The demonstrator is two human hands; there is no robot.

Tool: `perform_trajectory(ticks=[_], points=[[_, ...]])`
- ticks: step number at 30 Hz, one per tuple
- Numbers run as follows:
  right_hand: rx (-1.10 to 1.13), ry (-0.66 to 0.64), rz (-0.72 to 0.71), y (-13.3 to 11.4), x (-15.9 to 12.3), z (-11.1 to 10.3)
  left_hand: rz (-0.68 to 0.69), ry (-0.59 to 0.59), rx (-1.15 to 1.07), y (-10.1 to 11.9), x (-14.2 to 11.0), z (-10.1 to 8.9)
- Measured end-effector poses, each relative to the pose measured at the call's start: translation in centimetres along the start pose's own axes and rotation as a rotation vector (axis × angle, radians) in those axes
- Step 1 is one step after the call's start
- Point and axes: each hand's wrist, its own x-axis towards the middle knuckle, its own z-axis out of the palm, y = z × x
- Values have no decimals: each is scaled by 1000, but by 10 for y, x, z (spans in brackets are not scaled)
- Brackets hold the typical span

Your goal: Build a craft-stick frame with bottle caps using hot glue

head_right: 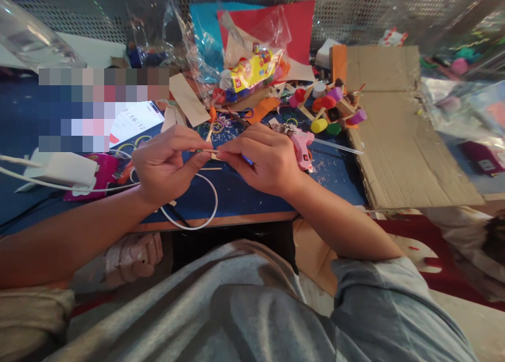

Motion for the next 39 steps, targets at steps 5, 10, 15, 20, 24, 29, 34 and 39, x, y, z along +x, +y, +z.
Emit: perform_trajectory(ticks=[5,10,15,20,24,29,34,39], points=[[39,36,-50,1,2,2,-5,23,-33,0,1,0],[50,12,-8,2,2,2,37,17,-45,-6,1,2],[76,15,-2,3,2,1,109,8,22,-10,2,3],[85,-4,-23,3,4,0,126,8,27,-12,4,1],[98,16,-29,2,5,-1,106,0,19,-11,3,1],[207,60,76,2,2,4,27,34,16,-8,0,1],[300,177,176,6,-6,11,14,105,-8,-11,-1,1],[220,188,144,10,-2,8,-30,110,7,-14,-4,1]])
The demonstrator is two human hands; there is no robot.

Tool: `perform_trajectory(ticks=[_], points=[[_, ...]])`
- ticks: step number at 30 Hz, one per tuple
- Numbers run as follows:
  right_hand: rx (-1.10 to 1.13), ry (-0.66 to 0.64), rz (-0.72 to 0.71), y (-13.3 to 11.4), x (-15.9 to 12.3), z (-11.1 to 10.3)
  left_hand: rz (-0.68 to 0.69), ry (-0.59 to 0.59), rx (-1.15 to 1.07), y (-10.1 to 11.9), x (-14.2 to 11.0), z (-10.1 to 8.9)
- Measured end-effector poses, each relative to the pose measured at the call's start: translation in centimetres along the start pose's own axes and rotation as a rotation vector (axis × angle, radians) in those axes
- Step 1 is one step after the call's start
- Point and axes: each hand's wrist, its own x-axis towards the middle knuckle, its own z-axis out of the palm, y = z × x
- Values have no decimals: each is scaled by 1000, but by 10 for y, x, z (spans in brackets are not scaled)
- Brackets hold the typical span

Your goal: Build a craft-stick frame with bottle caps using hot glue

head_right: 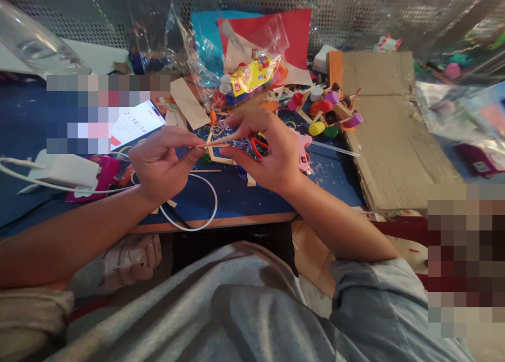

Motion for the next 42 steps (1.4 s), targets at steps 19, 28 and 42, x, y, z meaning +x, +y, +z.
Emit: perform_trajectory(ticks=[19,28,42], points=[[-135,-179,-200,-1,7,-4,7,-137,111,-1,3,-4],[-236,-232,-120,9,5,-10,-248,-384,272,-24,-11,1],[-297,-271,-31,17,2,-9,-387,-568,220,-20,-3,-1]])
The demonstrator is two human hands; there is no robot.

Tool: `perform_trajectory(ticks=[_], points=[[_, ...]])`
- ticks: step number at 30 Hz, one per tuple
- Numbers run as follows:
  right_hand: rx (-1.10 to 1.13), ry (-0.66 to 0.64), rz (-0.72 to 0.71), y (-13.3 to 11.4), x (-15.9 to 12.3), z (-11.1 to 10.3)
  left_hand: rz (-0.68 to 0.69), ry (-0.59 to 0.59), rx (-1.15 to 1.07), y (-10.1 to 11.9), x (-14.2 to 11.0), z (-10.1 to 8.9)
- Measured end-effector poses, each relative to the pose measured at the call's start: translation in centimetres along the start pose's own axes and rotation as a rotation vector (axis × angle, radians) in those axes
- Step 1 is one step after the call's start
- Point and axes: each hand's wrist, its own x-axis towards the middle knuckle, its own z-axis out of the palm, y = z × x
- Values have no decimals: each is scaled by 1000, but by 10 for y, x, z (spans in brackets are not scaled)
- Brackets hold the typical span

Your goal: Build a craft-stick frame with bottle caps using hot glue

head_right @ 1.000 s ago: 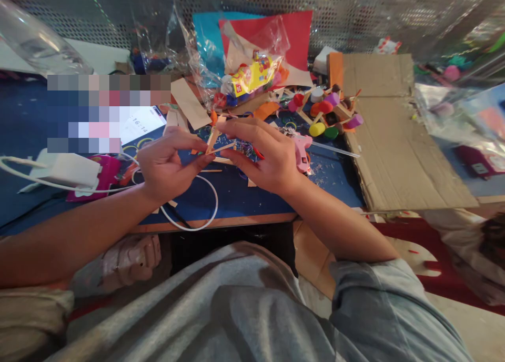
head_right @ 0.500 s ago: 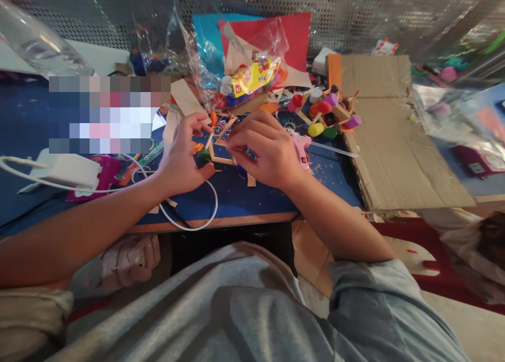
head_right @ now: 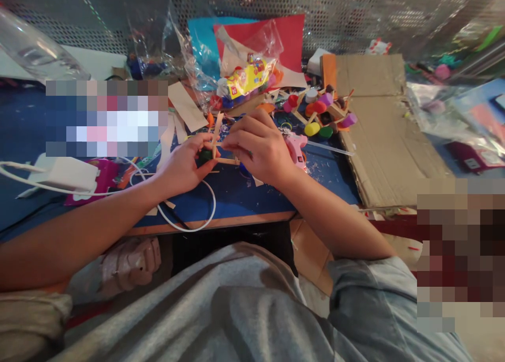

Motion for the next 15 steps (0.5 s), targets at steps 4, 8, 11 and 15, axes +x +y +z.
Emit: perform_trajectory(ticks=[4,8,11,15], points=[[5,54,-19,-1,2,1,11,94,-89,3,2,2],[-26,73,13,-2,2,1,18,107,-342,3,5,7],[-54,66,36,-2,1,1,1,99,-469,1,6,11],[-79,26,25,0,-1,3,-47,74,-616,0,6,13]])
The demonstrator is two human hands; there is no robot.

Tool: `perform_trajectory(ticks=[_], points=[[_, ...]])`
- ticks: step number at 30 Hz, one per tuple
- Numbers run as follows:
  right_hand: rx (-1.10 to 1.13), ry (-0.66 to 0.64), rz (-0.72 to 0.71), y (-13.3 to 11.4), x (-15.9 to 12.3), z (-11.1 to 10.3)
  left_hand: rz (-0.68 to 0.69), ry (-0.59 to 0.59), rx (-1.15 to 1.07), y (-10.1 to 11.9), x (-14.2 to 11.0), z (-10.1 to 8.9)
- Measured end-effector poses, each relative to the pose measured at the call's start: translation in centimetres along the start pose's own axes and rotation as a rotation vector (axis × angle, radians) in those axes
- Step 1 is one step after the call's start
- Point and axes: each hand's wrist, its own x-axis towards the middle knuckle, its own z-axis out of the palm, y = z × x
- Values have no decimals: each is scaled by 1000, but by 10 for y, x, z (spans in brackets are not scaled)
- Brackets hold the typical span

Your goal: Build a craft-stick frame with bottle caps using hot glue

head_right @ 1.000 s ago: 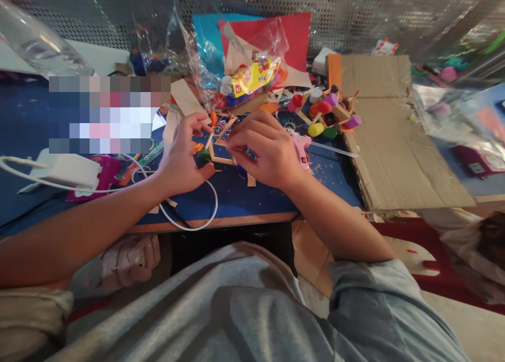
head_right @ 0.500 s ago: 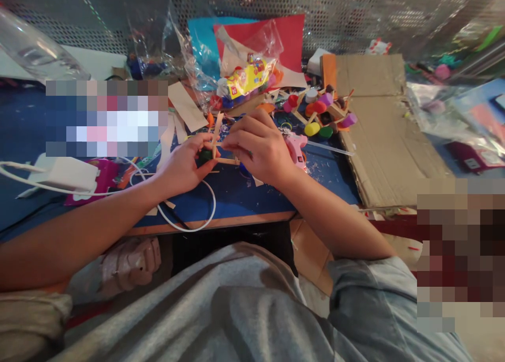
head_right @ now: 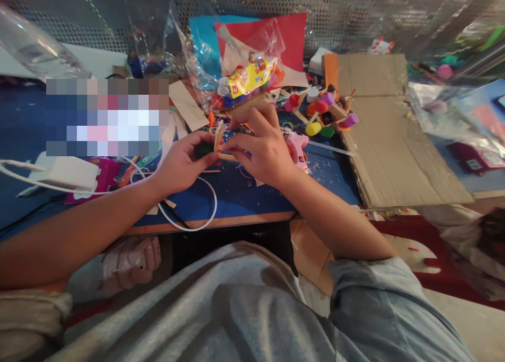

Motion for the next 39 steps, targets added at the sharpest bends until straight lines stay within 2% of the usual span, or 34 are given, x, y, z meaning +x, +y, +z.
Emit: perform_trajectory(ticks=[4,8,22,32,39], points=[[18,-79,20,1,-2,0,-68,9,-133,4,0,2],[-20,-140,43,1,-2,0,-63,30,-193,13,-1,4],[-166,-242,-45,-5,-5,-8,54,80,-95,13,0,6],[-227,-281,-35,-7,-4,-9,-16,55,-236,17,-2,7],[-248,-267,-9,-9,-5,-10,-125,53,-392,19,-3,8]])
